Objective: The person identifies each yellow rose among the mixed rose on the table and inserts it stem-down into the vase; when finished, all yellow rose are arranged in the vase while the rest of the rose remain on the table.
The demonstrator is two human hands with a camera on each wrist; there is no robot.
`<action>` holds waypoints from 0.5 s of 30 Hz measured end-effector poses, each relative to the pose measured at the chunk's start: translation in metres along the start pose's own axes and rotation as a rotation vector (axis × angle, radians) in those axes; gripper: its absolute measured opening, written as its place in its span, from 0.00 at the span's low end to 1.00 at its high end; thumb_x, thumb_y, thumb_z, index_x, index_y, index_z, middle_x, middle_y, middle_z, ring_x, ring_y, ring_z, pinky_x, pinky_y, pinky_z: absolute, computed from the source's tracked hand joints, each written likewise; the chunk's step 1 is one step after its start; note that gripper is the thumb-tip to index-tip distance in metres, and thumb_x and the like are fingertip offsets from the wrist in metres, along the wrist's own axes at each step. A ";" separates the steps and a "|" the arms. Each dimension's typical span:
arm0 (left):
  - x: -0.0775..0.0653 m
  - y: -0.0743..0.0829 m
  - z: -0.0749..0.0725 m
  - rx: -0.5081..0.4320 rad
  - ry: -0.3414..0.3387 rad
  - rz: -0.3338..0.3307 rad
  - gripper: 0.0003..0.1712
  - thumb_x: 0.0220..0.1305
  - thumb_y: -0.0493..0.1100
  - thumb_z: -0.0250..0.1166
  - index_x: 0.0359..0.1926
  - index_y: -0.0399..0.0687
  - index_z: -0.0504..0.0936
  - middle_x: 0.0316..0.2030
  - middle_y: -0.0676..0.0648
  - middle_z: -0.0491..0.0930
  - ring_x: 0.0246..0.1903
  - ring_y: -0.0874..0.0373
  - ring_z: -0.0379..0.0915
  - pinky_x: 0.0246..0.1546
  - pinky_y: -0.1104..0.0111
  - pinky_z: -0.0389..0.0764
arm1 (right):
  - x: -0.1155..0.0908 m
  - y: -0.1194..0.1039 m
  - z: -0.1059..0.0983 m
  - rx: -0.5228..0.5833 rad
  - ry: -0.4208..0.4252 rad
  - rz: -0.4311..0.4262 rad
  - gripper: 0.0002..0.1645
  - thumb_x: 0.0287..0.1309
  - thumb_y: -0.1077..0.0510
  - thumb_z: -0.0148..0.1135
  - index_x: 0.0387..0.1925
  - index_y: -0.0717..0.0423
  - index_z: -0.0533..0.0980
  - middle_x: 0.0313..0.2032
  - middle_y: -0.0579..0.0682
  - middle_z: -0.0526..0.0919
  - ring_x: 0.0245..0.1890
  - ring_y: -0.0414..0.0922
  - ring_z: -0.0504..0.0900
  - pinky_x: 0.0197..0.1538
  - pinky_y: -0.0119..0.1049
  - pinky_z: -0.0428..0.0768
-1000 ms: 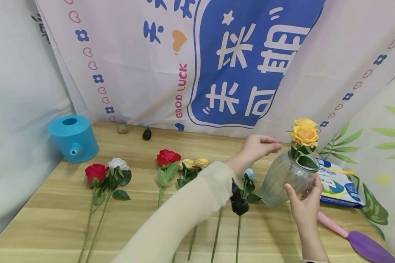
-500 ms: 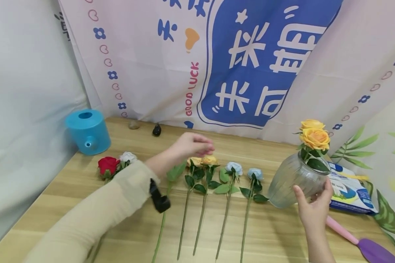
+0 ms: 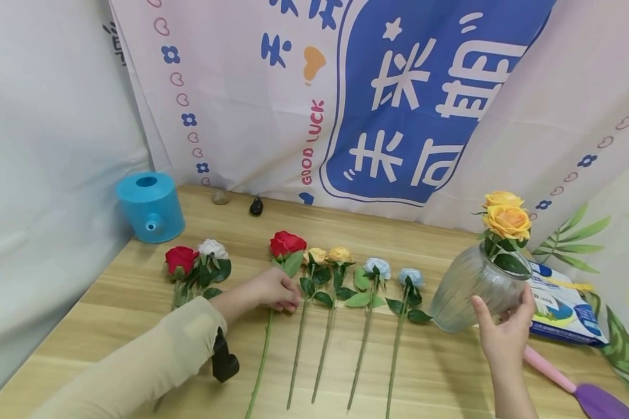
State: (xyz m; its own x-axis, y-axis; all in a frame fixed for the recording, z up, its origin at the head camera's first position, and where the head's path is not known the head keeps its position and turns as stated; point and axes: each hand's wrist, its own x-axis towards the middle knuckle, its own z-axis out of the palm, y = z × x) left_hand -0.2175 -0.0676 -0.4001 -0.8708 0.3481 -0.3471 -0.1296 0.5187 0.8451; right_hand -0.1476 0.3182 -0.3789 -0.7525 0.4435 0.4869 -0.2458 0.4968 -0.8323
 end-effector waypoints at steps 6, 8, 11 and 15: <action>0.008 0.001 0.014 0.047 0.029 -0.032 0.04 0.53 0.37 0.66 0.27 0.39 0.81 0.20 0.47 0.81 0.21 0.59 0.79 0.22 0.70 0.78 | 0.001 0.002 -0.001 -0.002 -0.011 0.004 0.48 0.52 0.63 0.62 0.67 0.48 0.45 0.63 0.54 0.53 0.56 0.47 0.61 0.55 0.25 0.62; 0.010 0.002 0.017 0.053 0.043 -0.037 0.05 0.52 0.38 0.67 0.26 0.39 0.80 0.20 0.48 0.81 0.21 0.59 0.79 0.21 0.70 0.78 | 0.001 0.003 -0.001 0.002 -0.016 0.008 0.48 0.52 0.63 0.62 0.67 0.48 0.45 0.63 0.54 0.52 0.57 0.47 0.60 0.59 0.28 0.61; 0.011 0.004 0.021 0.070 0.057 -0.025 0.06 0.52 0.38 0.67 0.25 0.39 0.79 0.18 0.48 0.80 0.20 0.59 0.79 0.21 0.70 0.78 | 0.001 0.003 -0.001 0.007 -0.017 0.015 0.49 0.52 0.62 0.62 0.68 0.48 0.44 0.64 0.55 0.52 0.59 0.48 0.59 0.62 0.35 0.58; 0.012 0.006 0.025 0.075 0.067 -0.019 0.06 0.51 0.37 0.67 0.24 0.39 0.79 0.17 0.47 0.80 0.19 0.59 0.78 0.20 0.69 0.78 | 0.001 0.004 -0.001 0.008 -0.015 0.015 0.49 0.52 0.62 0.62 0.68 0.48 0.44 0.63 0.56 0.53 0.58 0.48 0.60 0.62 0.37 0.59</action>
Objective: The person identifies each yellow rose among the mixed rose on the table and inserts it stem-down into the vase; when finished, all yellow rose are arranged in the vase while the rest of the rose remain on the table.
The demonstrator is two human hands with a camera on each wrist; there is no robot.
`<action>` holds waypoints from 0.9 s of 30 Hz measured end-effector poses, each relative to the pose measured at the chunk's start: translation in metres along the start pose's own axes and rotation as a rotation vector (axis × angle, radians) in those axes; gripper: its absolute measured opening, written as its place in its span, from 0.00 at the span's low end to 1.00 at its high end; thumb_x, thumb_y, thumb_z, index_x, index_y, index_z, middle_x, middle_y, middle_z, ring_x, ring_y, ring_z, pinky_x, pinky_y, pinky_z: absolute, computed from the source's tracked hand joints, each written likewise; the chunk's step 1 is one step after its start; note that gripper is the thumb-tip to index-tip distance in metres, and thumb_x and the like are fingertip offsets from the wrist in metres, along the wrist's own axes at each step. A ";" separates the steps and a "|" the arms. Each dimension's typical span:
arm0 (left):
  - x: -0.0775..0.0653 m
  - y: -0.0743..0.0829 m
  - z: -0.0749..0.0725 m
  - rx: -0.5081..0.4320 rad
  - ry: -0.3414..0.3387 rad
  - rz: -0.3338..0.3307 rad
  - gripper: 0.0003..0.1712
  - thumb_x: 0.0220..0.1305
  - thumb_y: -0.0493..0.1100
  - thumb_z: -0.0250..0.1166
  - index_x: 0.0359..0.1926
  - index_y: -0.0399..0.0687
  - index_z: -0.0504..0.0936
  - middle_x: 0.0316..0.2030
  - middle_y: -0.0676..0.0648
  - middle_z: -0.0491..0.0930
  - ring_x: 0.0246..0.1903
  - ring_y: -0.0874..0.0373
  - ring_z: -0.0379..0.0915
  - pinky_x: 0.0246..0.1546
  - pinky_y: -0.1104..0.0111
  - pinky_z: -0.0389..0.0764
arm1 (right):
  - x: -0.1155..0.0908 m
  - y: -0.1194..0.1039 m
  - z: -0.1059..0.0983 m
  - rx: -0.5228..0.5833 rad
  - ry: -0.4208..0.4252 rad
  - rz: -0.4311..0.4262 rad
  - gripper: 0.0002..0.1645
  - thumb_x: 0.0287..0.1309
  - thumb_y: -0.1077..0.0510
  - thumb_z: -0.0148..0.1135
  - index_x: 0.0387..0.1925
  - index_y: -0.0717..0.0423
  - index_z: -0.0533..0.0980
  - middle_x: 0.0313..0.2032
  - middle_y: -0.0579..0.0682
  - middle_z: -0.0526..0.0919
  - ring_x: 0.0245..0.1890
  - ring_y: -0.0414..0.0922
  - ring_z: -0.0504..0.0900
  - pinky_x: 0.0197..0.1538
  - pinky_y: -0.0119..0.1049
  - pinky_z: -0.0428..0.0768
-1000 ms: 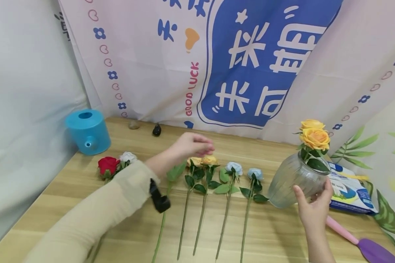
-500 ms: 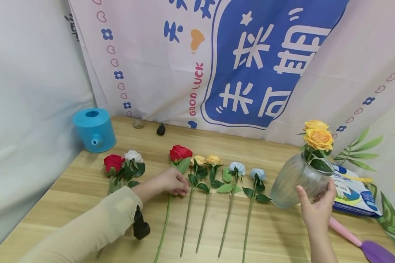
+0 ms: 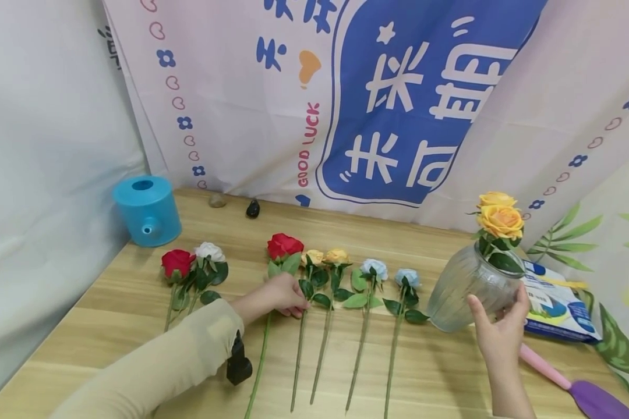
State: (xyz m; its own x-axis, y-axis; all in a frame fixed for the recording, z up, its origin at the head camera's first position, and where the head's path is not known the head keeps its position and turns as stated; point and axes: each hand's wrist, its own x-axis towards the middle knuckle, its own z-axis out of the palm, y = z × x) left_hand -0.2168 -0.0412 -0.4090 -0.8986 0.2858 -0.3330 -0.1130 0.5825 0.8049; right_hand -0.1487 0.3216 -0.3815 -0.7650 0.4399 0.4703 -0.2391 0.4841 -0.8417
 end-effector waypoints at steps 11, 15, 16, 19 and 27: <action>-0.002 0.000 0.003 -0.170 0.028 -0.016 0.05 0.53 0.37 0.64 0.24 0.38 0.79 0.18 0.47 0.79 0.18 0.60 0.77 0.20 0.70 0.78 | -0.001 -0.001 0.001 -0.006 0.006 -0.009 0.48 0.52 0.63 0.62 0.67 0.49 0.45 0.62 0.56 0.54 0.57 0.47 0.61 0.58 0.27 0.62; -0.004 0.005 0.001 -0.220 0.053 -0.005 0.05 0.54 0.37 0.64 0.26 0.37 0.80 0.20 0.47 0.80 0.19 0.60 0.77 0.22 0.70 0.79 | 0.000 -0.001 0.000 -0.001 0.002 0.005 0.49 0.52 0.63 0.62 0.68 0.50 0.43 0.63 0.57 0.53 0.58 0.47 0.60 0.58 0.24 0.61; -0.004 0.007 0.001 -0.231 0.060 0.002 0.05 0.54 0.36 0.63 0.26 0.37 0.80 0.20 0.47 0.80 0.19 0.60 0.77 0.22 0.70 0.79 | 0.000 -0.001 -0.001 -0.005 -0.001 0.009 0.49 0.53 0.63 0.62 0.68 0.49 0.43 0.63 0.57 0.53 0.58 0.47 0.60 0.57 0.23 0.61; -0.004 0.014 -0.003 -0.260 0.082 0.029 0.05 0.54 0.36 0.62 0.26 0.37 0.80 0.21 0.47 0.81 0.20 0.58 0.78 0.23 0.68 0.80 | 0.000 -0.002 -0.001 -0.004 -0.008 0.013 0.49 0.53 0.63 0.62 0.68 0.49 0.43 0.63 0.57 0.53 0.58 0.48 0.60 0.56 0.19 0.61; -0.002 0.056 -0.015 -0.287 0.115 0.157 0.05 0.54 0.37 0.64 0.29 0.37 0.81 0.24 0.46 0.81 0.23 0.55 0.79 0.30 0.62 0.81 | 0.001 0.000 -0.001 0.006 -0.013 0.012 0.49 0.52 0.64 0.62 0.68 0.48 0.43 0.63 0.57 0.54 0.58 0.48 0.60 0.59 0.24 0.60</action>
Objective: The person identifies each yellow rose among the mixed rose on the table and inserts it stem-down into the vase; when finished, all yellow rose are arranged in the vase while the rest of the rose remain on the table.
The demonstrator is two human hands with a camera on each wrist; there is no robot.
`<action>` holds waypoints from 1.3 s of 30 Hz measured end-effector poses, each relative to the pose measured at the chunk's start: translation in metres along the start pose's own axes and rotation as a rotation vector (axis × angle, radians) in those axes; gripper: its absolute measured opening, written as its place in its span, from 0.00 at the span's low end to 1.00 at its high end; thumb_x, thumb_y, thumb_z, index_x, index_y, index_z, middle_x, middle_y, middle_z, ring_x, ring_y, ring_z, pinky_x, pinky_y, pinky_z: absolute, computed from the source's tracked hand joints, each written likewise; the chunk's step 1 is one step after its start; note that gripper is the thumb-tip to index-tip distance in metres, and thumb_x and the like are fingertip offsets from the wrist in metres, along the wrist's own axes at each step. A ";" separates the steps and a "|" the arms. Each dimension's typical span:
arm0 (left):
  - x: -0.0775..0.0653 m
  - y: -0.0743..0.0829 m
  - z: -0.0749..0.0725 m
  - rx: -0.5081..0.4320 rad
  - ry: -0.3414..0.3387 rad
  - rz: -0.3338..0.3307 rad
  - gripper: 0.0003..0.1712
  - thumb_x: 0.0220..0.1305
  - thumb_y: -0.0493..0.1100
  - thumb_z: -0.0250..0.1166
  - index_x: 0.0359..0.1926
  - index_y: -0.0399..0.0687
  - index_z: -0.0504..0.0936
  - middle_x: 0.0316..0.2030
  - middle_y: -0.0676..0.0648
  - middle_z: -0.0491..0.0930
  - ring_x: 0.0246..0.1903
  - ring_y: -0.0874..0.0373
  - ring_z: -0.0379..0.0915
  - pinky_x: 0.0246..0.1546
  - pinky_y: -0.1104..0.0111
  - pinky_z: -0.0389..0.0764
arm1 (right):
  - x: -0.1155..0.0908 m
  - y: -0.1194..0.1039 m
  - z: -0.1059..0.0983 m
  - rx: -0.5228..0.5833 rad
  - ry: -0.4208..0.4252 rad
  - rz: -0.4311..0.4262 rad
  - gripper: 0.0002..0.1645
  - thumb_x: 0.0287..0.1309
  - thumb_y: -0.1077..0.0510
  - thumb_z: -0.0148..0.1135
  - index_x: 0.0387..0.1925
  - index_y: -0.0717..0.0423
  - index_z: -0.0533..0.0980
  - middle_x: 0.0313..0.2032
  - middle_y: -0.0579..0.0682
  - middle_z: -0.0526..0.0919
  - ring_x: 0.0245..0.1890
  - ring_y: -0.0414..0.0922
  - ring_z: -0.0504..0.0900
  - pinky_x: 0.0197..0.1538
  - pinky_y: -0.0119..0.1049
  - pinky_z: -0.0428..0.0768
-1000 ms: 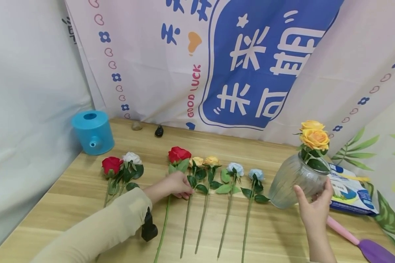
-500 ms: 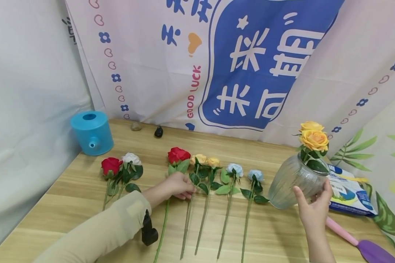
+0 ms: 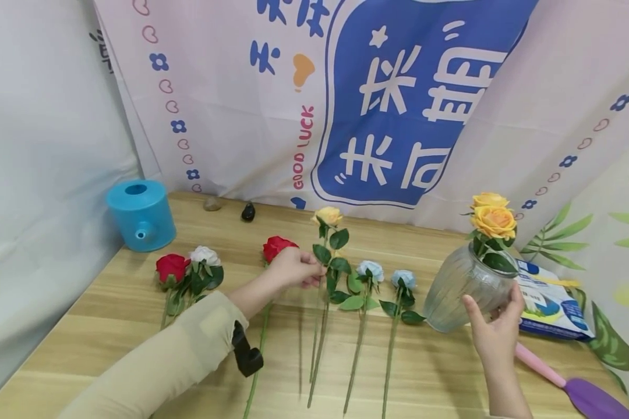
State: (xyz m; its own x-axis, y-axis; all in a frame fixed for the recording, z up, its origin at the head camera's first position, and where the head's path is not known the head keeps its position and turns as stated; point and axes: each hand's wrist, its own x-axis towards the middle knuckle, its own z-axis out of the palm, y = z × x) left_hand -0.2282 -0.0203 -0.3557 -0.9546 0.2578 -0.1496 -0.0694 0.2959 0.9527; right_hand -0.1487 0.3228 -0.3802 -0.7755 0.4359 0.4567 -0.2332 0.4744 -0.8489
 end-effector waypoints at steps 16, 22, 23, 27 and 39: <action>0.007 0.149 0.035 -0.308 -0.006 0.403 0.10 0.56 0.40 0.64 0.35 0.36 0.79 0.29 0.46 0.82 0.29 0.57 0.79 0.31 0.70 0.80 | 0.000 0.000 0.000 -0.005 0.007 -0.016 0.49 0.51 0.64 0.63 0.67 0.47 0.45 0.62 0.54 0.54 0.57 0.46 0.61 0.59 0.31 0.61; -0.001 0.189 0.054 -0.385 0.034 0.563 0.10 0.58 0.39 0.62 0.36 0.35 0.78 0.30 0.46 0.83 0.29 0.64 0.79 0.32 0.74 0.79 | 0.002 0.002 -0.001 -0.022 0.006 0.000 0.49 0.52 0.63 0.62 0.67 0.45 0.44 0.63 0.53 0.54 0.56 0.45 0.61 0.56 0.25 0.62; -0.003 0.194 0.057 -0.399 0.043 0.581 0.09 0.58 0.39 0.62 0.36 0.34 0.78 0.31 0.45 0.83 0.29 0.64 0.79 0.32 0.74 0.78 | 0.002 0.003 -0.001 -0.022 0.005 0.004 0.49 0.52 0.63 0.62 0.67 0.45 0.44 0.63 0.53 0.54 0.56 0.46 0.61 0.56 0.25 0.62; 0.000 0.203 0.071 -0.421 0.084 0.631 0.09 0.58 0.37 0.62 0.35 0.34 0.78 0.32 0.43 0.83 0.28 0.66 0.78 0.31 0.76 0.78 | 0.003 0.004 0.000 -0.016 0.005 0.003 0.49 0.52 0.63 0.63 0.67 0.46 0.44 0.62 0.54 0.55 0.57 0.46 0.61 0.57 0.25 0.62; 0.044 0.177 0.118 -0.388 0.156 0.670 0.08 0.55 0.42 0.64 0.31 0.40 0.79 0.28 0.50 0.83 0.26 0.69 0.77 0.30 0.79 0.77 | 0.001 0.003 0.000 -0.026 0.023 -0.037 0.47 0.51 0.64 0.63 0.66 0.47 0.47 0.60 0.52 0.58 0.52 0.43 0.64 0.48 0.22 0.64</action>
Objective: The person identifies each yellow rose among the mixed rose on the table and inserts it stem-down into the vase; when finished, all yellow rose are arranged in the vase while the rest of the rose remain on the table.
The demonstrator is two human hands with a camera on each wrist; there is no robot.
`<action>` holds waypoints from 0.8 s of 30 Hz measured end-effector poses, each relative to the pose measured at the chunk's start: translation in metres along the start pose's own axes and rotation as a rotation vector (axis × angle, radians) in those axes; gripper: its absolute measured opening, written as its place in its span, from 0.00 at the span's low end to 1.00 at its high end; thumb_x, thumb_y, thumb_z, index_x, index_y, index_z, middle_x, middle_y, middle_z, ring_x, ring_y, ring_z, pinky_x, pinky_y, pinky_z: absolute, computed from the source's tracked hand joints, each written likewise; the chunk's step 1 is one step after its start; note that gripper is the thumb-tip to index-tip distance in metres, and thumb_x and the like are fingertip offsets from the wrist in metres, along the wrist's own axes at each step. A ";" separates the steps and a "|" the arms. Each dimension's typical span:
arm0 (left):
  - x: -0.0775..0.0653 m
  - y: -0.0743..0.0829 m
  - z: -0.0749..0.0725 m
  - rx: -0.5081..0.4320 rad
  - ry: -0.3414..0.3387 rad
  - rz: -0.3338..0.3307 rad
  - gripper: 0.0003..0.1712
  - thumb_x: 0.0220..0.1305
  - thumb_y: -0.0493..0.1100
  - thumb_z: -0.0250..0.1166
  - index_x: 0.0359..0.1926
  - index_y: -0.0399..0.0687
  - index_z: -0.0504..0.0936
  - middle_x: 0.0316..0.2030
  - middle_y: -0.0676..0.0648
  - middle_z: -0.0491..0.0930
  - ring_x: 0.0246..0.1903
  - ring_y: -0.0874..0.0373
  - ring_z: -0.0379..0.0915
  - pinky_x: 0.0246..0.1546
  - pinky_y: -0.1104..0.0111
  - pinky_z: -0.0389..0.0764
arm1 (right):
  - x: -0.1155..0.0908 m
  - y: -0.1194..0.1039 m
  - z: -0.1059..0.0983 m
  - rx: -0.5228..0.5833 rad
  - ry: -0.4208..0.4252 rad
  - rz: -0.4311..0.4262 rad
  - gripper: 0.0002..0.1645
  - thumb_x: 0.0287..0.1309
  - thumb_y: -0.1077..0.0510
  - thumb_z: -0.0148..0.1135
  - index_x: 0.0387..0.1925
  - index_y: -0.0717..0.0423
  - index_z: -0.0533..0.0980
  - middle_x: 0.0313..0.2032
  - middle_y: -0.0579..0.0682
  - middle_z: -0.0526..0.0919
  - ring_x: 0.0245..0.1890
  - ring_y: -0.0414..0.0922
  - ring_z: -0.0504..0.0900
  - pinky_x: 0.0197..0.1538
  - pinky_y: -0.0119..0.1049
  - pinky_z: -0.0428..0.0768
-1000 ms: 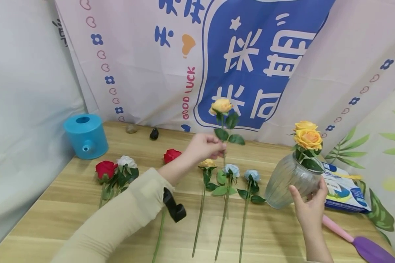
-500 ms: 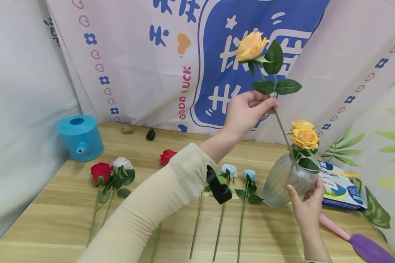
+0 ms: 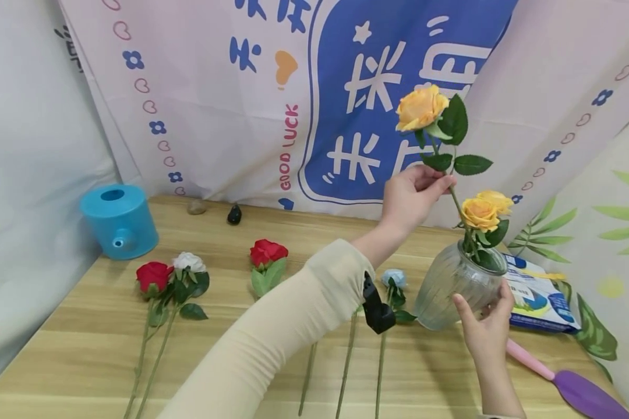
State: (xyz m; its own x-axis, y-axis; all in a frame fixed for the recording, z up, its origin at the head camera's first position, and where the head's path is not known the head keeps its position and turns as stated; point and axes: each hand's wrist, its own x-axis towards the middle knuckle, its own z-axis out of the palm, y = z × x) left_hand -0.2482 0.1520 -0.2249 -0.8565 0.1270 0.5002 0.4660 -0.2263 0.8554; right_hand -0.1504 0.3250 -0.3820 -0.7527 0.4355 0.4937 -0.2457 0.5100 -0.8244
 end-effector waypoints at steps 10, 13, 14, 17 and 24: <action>-0.008 -0.032 0.022 0.089 -0.060 -0.171 0.09 0.54 0.44 0.66 0.30 0.43 0.80 0.24 0.54 0.81 0.23 0.71 0.76 0.24 0.79 0.76 | 0.001 0.003 0.000 0.028 -0.010 0.012 0.49 0.50 0.65 0.63 0.67 0.46 0.46 0.61 0.53 0.58 0.57 0.44 0.62 0.56 0.26 0.63; -0.009 -0.039 0.029 0.110 -0.100 -0.202 0.09 0.54 0.43 0.66 0.30 0.42 0.80 0.23 0.53 0.81 0.23 0.69 0.76 0.24 0.79 0.76 | 0.001 0.003 0.000 0.023 -0.005 0.010 0.49 0.50 0.65 0.63 0.67 0.46 0.46 0.62 0.54 0.57 0.57 0.44 0.62 0.53 0.23 0.63; -0.010 -0.041 0.031 0.121 -0.112 -0.217 0.08 0.54 0.43 0.66 0.29 0.42 0.80 0.23 0.54 0.80 0.23 0.69 0.76 0.24 0.80 0.75 | 0.001 0.003 0.000 0.022 -0.003 0.009 0.49 0.50 0.65 0.63 0.67 0.46 0.46 0.62 0.53 0.57 0.56 0.44 0.62 0.53 0.23 0.63; -0.010 -0.046 0.036 0.119 -0.148 -0.273 0.08 0.54 0.42 0.66 0.30 0.41 0.80 0.23 0.53 0.80 0.23 0.68 0.76 0.24 0.80 0.75 | 0.002 0.004 0.000 0.025 0.004 0.008 0.49 0.50 0.65 0.63 0.67 0.46 0.46 0.61 0.53 0.58 0.55 0.44 0.63 0.51 0.23 0.64; -0.012 -0.057 0.041 0.164 -0.208 -0.342 0.07 0.52 0.43 0.68 0.28 0.43 0.81 0.20 0.55 0.79 0.20 0.67 0.74 0.22 0.78 0.76 | 0.003 0.005 0.001 0.047 0.002 0.024 0.50 0.50 0.66 0.63 0.67 0.48 0.44 0.63 0.54 0.55 0.58 0.46 0.61 0.57 0.29 0.62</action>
State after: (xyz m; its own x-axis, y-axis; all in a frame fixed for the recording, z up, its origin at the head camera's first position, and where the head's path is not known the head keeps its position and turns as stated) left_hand -0.2550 0.2029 -0.2744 -0.9129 0.3635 0.1859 0.2061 0.0172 0.9784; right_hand -0.1548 0.3283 -0.3849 -0.7578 0.4483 0.4742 -0.2562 0.4639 -0.8480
